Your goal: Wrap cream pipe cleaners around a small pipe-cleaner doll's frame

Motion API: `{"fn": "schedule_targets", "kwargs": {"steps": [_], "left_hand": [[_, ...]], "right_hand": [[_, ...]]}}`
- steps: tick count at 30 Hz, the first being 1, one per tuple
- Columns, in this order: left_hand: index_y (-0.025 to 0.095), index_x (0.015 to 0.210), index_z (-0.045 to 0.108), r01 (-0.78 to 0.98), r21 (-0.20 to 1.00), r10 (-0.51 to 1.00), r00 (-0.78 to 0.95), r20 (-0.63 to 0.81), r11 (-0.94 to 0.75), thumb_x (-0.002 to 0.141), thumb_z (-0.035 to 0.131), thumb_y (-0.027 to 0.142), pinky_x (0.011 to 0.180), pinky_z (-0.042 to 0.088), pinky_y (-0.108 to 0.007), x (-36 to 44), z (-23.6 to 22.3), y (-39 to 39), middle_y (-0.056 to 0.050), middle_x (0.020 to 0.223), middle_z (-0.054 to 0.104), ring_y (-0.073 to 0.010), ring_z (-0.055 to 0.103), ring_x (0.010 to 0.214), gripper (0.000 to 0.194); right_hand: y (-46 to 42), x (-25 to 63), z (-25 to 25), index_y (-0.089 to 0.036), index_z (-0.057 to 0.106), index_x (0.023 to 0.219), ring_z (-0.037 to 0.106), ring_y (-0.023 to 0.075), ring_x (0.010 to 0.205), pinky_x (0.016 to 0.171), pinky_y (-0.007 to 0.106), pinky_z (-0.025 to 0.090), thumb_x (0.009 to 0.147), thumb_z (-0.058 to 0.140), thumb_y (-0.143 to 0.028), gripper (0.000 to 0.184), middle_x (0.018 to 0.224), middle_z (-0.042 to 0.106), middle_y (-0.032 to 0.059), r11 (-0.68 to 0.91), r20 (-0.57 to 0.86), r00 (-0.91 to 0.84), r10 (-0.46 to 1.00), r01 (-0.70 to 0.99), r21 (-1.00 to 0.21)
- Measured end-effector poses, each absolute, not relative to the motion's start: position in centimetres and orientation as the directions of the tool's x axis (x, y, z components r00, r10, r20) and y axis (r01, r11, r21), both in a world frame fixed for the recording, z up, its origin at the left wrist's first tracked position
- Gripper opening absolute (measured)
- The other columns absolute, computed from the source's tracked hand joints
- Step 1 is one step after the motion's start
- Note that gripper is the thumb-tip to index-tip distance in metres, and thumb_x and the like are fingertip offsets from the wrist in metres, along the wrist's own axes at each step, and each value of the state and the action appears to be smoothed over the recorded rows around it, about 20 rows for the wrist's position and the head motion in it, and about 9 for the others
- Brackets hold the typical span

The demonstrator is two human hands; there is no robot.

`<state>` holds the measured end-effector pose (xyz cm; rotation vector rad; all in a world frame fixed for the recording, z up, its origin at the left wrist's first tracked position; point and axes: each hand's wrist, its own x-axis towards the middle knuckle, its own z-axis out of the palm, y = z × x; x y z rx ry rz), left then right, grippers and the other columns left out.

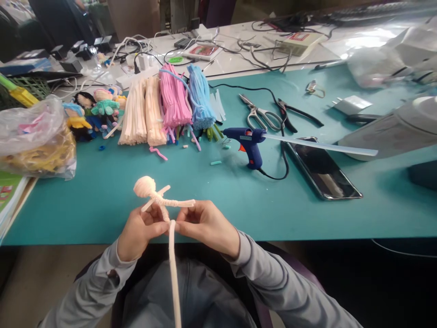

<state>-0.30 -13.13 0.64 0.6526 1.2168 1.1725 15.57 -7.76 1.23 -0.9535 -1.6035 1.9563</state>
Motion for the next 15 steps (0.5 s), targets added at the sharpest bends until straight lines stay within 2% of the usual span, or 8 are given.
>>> {"fn": "schedule_targets", "kwargs": {"steps": [2,4,7,9,12,15], "left_hand": [[0.015,0.061,0.059,-0.334,0.896,0.934,-0.1,-0.344,0.294,0.053,0.075,0.011,0.05,0.051,-0.021,-0.3,0.6,-13.1,0.003,0.056,0.06,-0.0099,0.057,0.051,0.018],[0.015,0.062,0.059,-0.322,0.908,0.941,-0.112,-0.319,0.269,0.055,0.074,0.012,0.053,0.052,-0.022,-0.4,0.4,-13.1,0.003,0.057,0.059,-0.0104,0.057,0.053,0.017],[0.015,0.065,0.059,-0.29,0.924,0.949,-0.119,-0.293,0.249,0.059,0.073,0.013,0.058,0.053,-0.025,-0.5,0.1,-13.3,0.002,0.06,0.06,-0.0122,0.059,0.059,0.016],[0.015,0.068,0.06,-0.281,0.925,0.948,-0.116,-0.298,0.256,0.059,0.075,0.015,0.061,0.053,-0.026,-0.5,-0.1,-13.5,0.001,0.062,0.061,-0.0134,0.06,0.062,0.017],[0.015,0.069,0.061,-0.284,0.916,0.946,-0.074,-0.315,0.283,0.057,0.076,0.015,0.061,0.054,-0.028,-0.5,-0.1,-13.6,0.0,0.061,0.063,-0.0146,0.061,0.06,0.019],[0.015,0.065,0.061,-0.319,0.903,0.945,-0.061,-0.323,0.288,0.057,0.075,0.014,0.056,0.053,-0.028,-0.2,0.4,-13.6,0.0,0.056,0.062,-0.0141,0.06,0.053,0.017]], "right_hand": [[-8.0,15.7,1.4,-0.013,0.057,0.06,0.048,0.0068,0.049,0.049,0.019,0.041,0.072,0.068,-0.033,0.026,0.054,0.057,-0.0013,-0.095,-0.138,-0.628,0.766,0.102,-0.99],[-8.3,15.7,1.4,-0.014,0.06,0.065,0.052,0.008,0.053,0.053,0.019,0.045,0.074,0.067,-0.025,0.016,0.059,0.061,-0.0002,0.102,0.021,-0.572,0.82,0.109,-0.989],[-9.0,15.5,1.4,-0.017,0.064,0.08,0.053,0.0081,0.051,0.053,0.019,0.045,0.077,0.065,-0.022,0.007,0.058,0.06,-0.0013,0.385,0.272,-0.518,0.811,0.123,-0.915],[-9.3,15.3,1.3,-0.018,0.064,0.081,0.052,0.0085,0.049,0.052,0.019,0.045,0.08,0.062,-0.022,0.005,0.057,0.06,-0.001,0.512,0.387,-0.504,0.772,0.132,-0.849],[-9.2,15.3,1.3,-0.017,0.062,0.073,0.053,0.0091,0.05,0.051,0.02,0.045,0.083,0.058,-0.024,0.013,0.059,0.062,0.001,0.532,0.431,-0.476,0.766,0.095,-0.841],[-8.9,15.4,1.4,-0.016,0.061,0.07,0.053,0.0094,0.05,0.05,0.02,0.044,0.082,0.061,-0.027,0.016,0.06,0.063,0.0016,0.409,0.347,-0.44,0.828,0.052,-0.911]]}}
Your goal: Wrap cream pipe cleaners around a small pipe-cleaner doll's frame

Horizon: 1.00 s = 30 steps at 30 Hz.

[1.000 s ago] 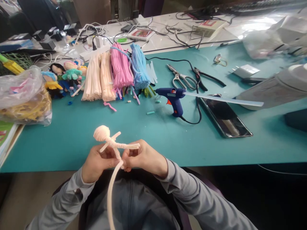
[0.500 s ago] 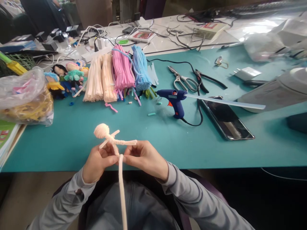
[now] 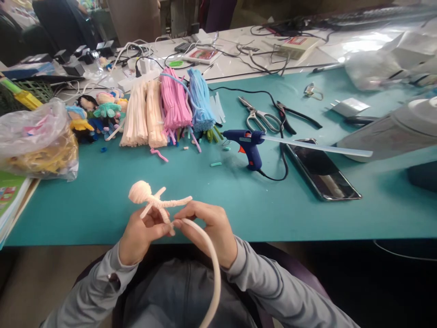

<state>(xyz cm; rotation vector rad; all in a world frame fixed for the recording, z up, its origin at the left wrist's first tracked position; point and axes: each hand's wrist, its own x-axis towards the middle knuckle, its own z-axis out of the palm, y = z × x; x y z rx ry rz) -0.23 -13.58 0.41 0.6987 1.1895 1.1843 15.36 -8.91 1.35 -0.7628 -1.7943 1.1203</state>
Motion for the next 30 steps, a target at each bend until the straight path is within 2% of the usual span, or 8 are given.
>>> {"fn": "schedule_targets", "kwargs": {"steps": [7,11,15,22,30], "left_hand": [[0.017,0.058,0.06,-0.447,0.839,0.94,0.013,-0.341,0.31,0.053,0.072,0.013,0.049,0.049,-0.025,0.1,1.7,-13.4,0.001,0.053,0.06,-0.0119,0.057,0.048,0.014],[0.018,0.056,0.06,-0.461,0.826,0.939,0.052,-0.34,0.325,0.053,0.075,0.017,0.048,0.049,-0.026,0.1,1.7,-13.5,0.001,0.052,0.059,-0.0124,0.056,0.048,0.015],[0.017,0.057,0.061,-0.458,0.83,0.944,0.078,-0.319,0.319,0.058,0.077,0.022,0.05,0.05,-0.025,0.2,1.5,-13.7,0.0,0.054,0.057,-0.0126,0.057,0.053,0.017],[0.014,0.057,0.059,-0.403,0.89,0.974,0.022,-0.225,0.214,0.058,0.08,0.026,0.048,0.051,-0.022,0.1,0.9,-13.7,0.0,0.071,0.057,-0.008,0.056,0.051,0.024],[0.017,0.059,0.063,-0.413,0.908,0.993,-0.062,-0.101,0.067,0.061,0.079,0.023,0.047,0.051,-0.02,0.2,0.1,-14.1,0.001,0.066,0.062,-0.0083,0.059,0.049,0.018]], "right_hand": [[-8.7,15.2,1.5,-0.013,0.059,0.062,0.044,0.0061,0.048,0.046,0.017,0.036,0.074,0.069,-0.039,0.029,0.054,0.055,-0.0017,0.042,0.049,-0.476,0.878,-0.025,-0.999],[-8.8,15.0,1.2,-0.013,0.056,0.061,0.042,0.0055,0.047,0.045,0.017,0.034,0.068,0.074,-0.041,0.033,0.051,0.052,-0.0036,-0.175,-0.093,-0.534,0.84,-0.106,-0.979],[-8.8,14.8,0.7,-0.014,0.055,0.062,0.048,0.0072,0.047,0.045,0.019,0.037,0.065,0.075,-0.042,0.035,0.052,0.058,-0.0012,-0.332,-0.19,-0.573,0.797,-0.154,-0.931],[-8.8,14.4,0.9,-0.014,0.052,0.063,0.059,0.0108,0.049,0.041,0.017,0.041,0.06,0.077,-0.046,0.04,0.056,0.064,0.0012,-0.444,-0.279,-0.592,0.756,-0.15,-0.884],[-9.2,14.3,0.8,-0.013,0.054,0.057,0.05,0.0063,0.042,0.039,0.017,0.042,0.058,0.076,-0.047,0.041,0.051,0.059,-0.0011,-0.438,-0.33,-0.572,0.751,-0.058,-0.897]]}}
